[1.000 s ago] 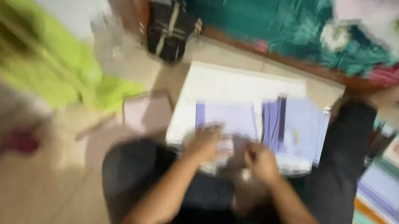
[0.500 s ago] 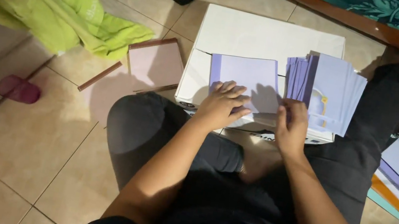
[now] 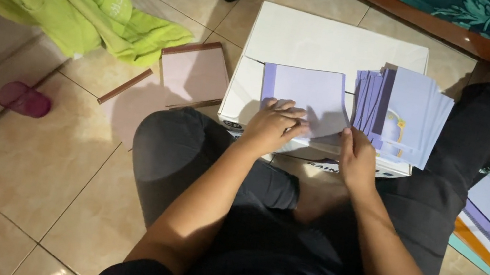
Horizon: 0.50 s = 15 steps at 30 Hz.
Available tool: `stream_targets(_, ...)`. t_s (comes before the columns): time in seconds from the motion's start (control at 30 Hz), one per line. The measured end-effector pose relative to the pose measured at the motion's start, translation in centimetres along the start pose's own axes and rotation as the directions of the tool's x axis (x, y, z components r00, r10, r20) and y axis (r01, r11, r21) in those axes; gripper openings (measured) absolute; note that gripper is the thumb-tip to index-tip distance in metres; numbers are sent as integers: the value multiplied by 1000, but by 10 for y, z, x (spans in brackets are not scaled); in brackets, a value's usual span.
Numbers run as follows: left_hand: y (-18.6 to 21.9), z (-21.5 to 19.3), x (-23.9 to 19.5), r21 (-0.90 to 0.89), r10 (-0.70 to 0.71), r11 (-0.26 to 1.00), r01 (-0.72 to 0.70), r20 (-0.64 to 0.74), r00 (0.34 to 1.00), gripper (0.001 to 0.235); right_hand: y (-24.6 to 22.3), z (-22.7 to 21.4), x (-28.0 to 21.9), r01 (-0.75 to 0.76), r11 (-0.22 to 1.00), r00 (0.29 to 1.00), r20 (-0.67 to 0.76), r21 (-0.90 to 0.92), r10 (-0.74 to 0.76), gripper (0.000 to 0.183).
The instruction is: The person is folding paper sheets and organizing them into stacks to assemble folders on a box.
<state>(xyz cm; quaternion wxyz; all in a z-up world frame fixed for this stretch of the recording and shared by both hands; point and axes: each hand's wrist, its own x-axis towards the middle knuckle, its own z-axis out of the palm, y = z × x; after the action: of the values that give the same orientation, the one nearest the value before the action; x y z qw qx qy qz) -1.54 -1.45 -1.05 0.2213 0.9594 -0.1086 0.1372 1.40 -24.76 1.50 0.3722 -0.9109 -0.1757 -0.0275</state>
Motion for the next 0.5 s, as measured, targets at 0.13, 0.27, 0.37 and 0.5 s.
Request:
stream_targets(0.13, 17, -31, 0, -60, -49, 997, 58, 151, 987, 41, -29, -5, -3, 89, 977, 995, 35, 194, -97, 44)
stream_targets(0.27, 25, -45, 0, -45, -93, 994, 102, 181, 979, 37, -48, 6, 1, 36, 859, 990, 102, 510, -102, 55)
stream_targets(0.37, 7, -20, 0, -91, -37, 994, 53, 161, 986, 31, -21, 34, 13, -145, 465, 979, 57, 874, 198, 76)
stream_targets(0.5, 4, -19, -1, -100, -22, 994, 36, 137, 990, 31, -4, 18, 19, -173, 768, 969, -34, 616, 246, 77)
